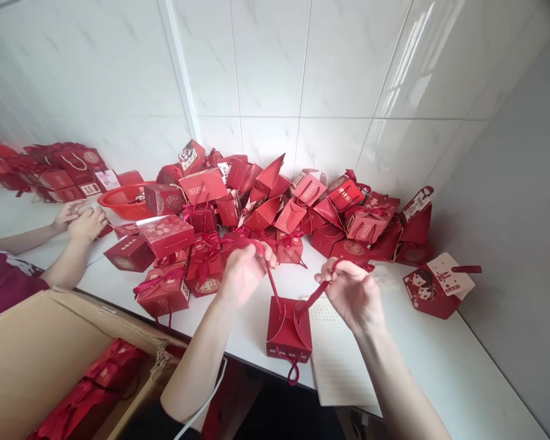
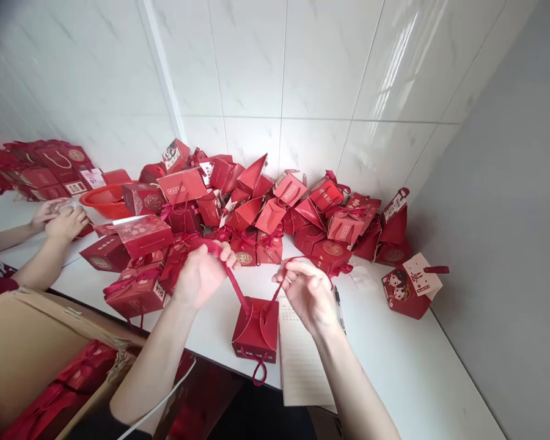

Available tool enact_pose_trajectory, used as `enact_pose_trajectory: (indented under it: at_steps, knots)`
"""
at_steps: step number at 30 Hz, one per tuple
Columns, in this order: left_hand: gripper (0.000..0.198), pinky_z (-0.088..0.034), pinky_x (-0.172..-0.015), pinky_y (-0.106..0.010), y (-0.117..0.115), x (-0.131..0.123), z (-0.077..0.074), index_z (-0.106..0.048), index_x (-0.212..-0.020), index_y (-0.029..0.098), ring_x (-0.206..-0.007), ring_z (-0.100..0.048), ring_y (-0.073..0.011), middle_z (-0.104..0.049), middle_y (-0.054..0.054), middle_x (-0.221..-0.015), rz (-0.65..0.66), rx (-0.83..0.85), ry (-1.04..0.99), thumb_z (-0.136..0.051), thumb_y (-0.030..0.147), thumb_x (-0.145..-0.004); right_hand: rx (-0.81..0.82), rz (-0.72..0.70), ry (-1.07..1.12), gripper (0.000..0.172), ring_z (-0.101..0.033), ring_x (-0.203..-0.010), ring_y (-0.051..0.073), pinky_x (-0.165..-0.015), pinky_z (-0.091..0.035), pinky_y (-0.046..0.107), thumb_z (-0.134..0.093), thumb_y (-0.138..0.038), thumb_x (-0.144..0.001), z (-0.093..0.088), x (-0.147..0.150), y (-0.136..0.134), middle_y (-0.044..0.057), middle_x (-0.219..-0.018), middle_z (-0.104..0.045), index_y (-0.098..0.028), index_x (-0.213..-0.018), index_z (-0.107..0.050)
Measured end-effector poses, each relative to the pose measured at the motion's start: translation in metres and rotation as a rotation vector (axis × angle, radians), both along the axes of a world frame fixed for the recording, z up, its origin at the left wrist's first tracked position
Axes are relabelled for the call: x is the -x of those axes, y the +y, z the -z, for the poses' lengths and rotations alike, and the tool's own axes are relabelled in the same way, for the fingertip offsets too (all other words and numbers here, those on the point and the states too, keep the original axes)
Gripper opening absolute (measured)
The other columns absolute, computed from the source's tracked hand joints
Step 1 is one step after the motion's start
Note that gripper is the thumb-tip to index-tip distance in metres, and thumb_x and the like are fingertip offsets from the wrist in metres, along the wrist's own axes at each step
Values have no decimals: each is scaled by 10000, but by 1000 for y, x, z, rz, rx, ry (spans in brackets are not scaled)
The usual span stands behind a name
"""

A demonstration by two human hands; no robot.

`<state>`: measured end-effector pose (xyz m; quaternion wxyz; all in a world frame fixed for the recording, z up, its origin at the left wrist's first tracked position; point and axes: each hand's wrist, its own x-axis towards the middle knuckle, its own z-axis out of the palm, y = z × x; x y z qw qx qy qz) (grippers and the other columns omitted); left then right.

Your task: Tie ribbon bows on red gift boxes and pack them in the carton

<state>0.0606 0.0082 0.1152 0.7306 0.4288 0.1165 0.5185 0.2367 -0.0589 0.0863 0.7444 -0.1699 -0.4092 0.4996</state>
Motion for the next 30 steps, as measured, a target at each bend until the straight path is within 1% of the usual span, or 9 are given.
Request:
enact_pose_trajectory:
  at_steps: [3,6,9,14,19,22,25,28,30]
  knots:
    - [260,-453,-653,-280,-1,-8,0,-620,-735,141,-649,-556,-131,-586,-14,-683,36,-142,93,-755,339,-636,49,71,-118,181,-598,-642,126,-642,-504,284,-766,-368,-687,-7,16,9,4,-756,-669,-240,-811,-745]
    - [191,-453,-695,-274,-4,-12,4,-636,-816,151,-679,-576,-125,-610,-8,-687,-32,-183,202,-725,269,-694,83,121,-149,116,-589,-581,116,-603,-495,270,-758,-292,-700,-14,26,14,-15,-666,-659,-236,-799,-730]
    - [128,-463,-703,-266,-5,-13,9,-631,-818,161,-672,-584,-111,-622,0,-711,-118,-209,264,-687,250,-744,93,124,-116,159,-571,-537,109,-550,-484,254,-773,-281,-676,-20,31,16,-32,-630,-642,-225,-805,-698]
    - [101,-474,-667,-244,-8,-12,14,-635,-824,173,-653,-589,-103,-631,2,-743,-150,-268,303,-667,252,-769,145,172,-133,294,-562,-514,95,-569,-479,239,-808,-299,-620,-22,29,17,-48,-593,-636,-218,-872,-681]
    - [122,-483,-679,-243,-13,-10,7,-657,-871,179,-677,-587,-108,-647,-18,-817,-202,-361,342,-625,276,-804,145,273,-316,195,-595,-574,124,-620,-495,265,-785,-339,-631,-22,29,19,-9,-623,-666,-191,-679,-667]
    - [170,-490,-706,-258,-18,-11,0,-649,-886,162,-726,-597,-130,-656,-43,-848,-197,-408,372,-605,310,-814,118,306,-425,205,-567,-547,119,-559,-469,250,-754,-357,-664,-26,31,19,-10,-591,-642,-190,-637,-639]
    - [206,-498,-703,-263,-21,-13,-8,-641,-863,152,-767,-612,-156,-659,-46,-802,-220,-414,421,-646,338,-775,132,330,-518,228,-518,-523,104,-503,-417,228,-736,-365,-684,-30,32,17,-16,-566,-604,-183,-622,-612]
    - [189,-489,-633,-230,-20,-15,-12,-646,-829,150,-674,-592,-121,-650,-29,-758,-234,-393,444,-653,330,-773,135,363,-575,257,-502,-520,96,-509,-401,222,-720,-356,-706,-34,30,17,-27,-558,-580,-183,-606,-558]
    - [173,-477,-583,-216,-18,-16,-11,-646,-831,153,-597,-562,-91,-639,-16,-752,-198,-368,419,-641,320,-790,132,355,-568,253,-515,-536,95,-535,-408,221,-740,-343,-691,-35,27,17,-38,-567,-583,-187,-652,-544]
